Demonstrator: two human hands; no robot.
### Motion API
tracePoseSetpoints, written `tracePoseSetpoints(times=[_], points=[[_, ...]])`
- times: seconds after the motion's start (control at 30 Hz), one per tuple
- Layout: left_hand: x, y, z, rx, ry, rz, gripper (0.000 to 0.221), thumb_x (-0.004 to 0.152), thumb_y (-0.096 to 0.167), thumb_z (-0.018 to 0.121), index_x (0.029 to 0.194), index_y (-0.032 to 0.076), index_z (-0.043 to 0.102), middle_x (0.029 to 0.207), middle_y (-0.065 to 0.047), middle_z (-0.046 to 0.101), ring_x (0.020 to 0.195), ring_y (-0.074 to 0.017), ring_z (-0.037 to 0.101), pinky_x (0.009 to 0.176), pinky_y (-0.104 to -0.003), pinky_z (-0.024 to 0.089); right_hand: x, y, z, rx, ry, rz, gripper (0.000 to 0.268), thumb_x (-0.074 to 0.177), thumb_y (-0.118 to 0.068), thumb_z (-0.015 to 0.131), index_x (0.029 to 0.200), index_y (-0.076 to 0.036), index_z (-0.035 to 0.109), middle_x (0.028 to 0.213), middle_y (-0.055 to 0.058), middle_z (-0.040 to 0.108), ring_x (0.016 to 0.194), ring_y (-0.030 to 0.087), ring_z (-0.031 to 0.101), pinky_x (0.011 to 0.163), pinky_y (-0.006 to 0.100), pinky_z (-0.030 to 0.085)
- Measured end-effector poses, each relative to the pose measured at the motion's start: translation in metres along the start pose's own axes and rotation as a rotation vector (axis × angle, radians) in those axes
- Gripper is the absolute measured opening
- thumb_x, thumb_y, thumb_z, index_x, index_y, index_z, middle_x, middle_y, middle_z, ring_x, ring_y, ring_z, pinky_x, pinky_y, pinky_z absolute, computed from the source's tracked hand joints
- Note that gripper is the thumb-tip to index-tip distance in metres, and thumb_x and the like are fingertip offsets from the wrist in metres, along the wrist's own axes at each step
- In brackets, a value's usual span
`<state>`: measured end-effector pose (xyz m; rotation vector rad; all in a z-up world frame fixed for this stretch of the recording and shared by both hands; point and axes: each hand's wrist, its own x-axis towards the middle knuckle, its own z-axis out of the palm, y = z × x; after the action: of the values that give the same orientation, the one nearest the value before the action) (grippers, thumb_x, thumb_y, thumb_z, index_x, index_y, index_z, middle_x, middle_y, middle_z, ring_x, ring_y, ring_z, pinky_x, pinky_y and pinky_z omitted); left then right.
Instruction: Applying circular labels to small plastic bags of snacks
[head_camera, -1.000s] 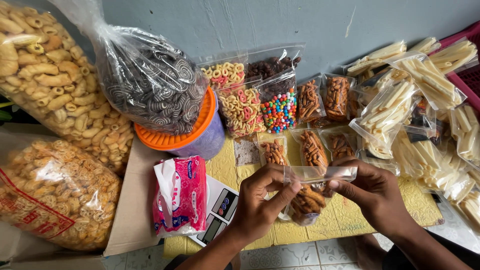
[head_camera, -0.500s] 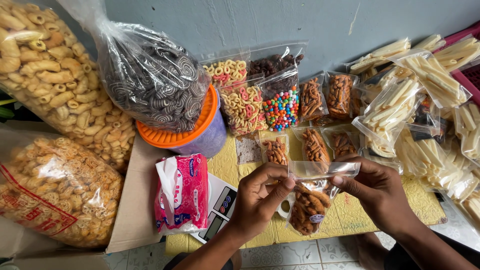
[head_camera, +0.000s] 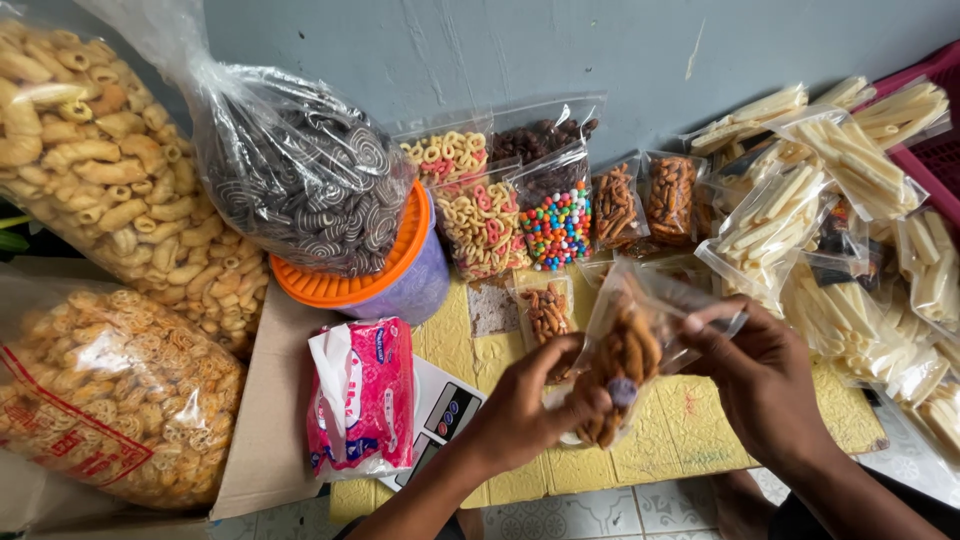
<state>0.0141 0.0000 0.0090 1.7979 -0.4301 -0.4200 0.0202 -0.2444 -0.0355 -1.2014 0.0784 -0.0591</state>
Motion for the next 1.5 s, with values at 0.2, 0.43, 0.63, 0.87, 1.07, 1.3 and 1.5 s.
tracePoseSetpoints(times=[0.2, 0.43, 0.63, 0.87, 1.07, 1.3, 1.5], points=[[0.005, -0.005, 0.013, 0.076, 0.021, -0.096, 0.071, 0.082, 0.045, 0.073, 0.142, 0.014, 0.05, 0.136, -0.012, 0.07, 0.122, -0.026, 0.071, 0.095, -0.035, 0.059, 0.013, -0.016, -0.002, 0.139, 0.222, -0.053, 0.004, 0.094, -0.003, 0.068, 0.097, -0.004, 0.066, 0.094, 0.01, 0.069, 0.062, 0.023, 0.066, 0.059, 0.032, 0.058], [0.022, -0.031, 0.041, -0.073, 0.131, -0.242, 0.082, 0.077, 0.043, 0.08, 0.147, 0.018, 0.048, 0.131, -0.005, 0.075, 0.112, -0.0184, 0.08, 0.079, -0.032, 0.069, 0.005, -0.036, 0.017, -0.056, 0.212, -0.001, 0.052, 0.09, -0.004, 0.069, 0.139, -0.016, 0.058, 0.095, 0.009, 0.072, 0.088, 0.019, 0.065, 0.078, 0.033, 0.051], [0.064, -0.02, 0.08, -0.147, 0.267, -0.272, 0.076, 0.076, 0.033, 0.082, 0.146, 0.02, 0.055, 0.116, -0.008, 0.083, 0.092, -0.017, 0.08, 0.081, -0.029, 0.063, 0.008, -0.045, 0.02, -0.086, 0.245, 0.222, 0.082, 0.086, -0.033, 0.064, 0.161, -0.031, 0.03, 0.166, 0.004, 0.042, 0.145, 0.022, 0.051, 0.117, 0.04, 0.043], [0.131, 0.022, 0.129, -0.303, 0.373, -0.221, 0.08, 0.087, 0.008, 0.069, 0.158, 0.03, 0.039, 0.125, -0.014, 0.075, 0.103, -0.0244, 0.076, 0.084, -0.037, 0.064, 0.021, -0.105, -0.001, 0.113, 0.421, 0.228, 0.076, 0.087, -0.01, 0.065, 0.155, -0.025, 0.033, 0.134, 0.02, 0.07, 0.112, 0.034, 0.074, 0.091, 0.049, 0.065], [0.226, 0.028, 0.208, -0.672, 0.332, -0.075, 0.073, 0.091, -0.001, 0.063, 0.157, 0.02, 0.041, 0.139, -0.027, 0.068, 0.124, -0.0341, 0.069, 0.093, -0.044, 0.062, 0.058, -0.13, -0.07, 0.016, 0.639, 0.115, 0.086, 0.087, -0.015, 0.065, 0.162, -0.032, 0.027, 0.155, 0.014, 0.051, 0.129, 0.032, 0.063, 0.102, 0.051, 0.058], [0.378, -0.024, 0.307, -0.034, 0.332, -0.008, 0.062, 0.098, 0.039, 0.065, 0.155, 0.049, 0.041, 0.123, -0.001, 0.075, 0.119, -0.0194, 0.071, 0.121, -0.048, 0.008, 0.107, -0.084, -0.193, -0.141, 0.682, -0.051, 0.071, 0.098, -0.033, 0.064, 0.162, -0.023, 0.033, 0.159, 0.019, 0.043, 0.15, 0.036, 0.036, 0.121, 0.054, 0.033], [0.42, -0.01, 0.334, -0.068, 0.438, 0.04, 0.056, 0.089, 0.026, 0.071, 0.143, 0.027, 0.057, 0.148, -0.008, 0.061, 0.13, -0.0294, 0.064, 0.103, -0.04, 0.052, 0.124, -0.072, -0.24, -0.105, 0.594, -0.05, 0.066, 0.095, -0.041, 0.053, 0.155, -0.015, 0.044, 0.169, 0.003, 0.031, 0.157, 0.016, 0.027, 0.127, 0.034, 0.021]])
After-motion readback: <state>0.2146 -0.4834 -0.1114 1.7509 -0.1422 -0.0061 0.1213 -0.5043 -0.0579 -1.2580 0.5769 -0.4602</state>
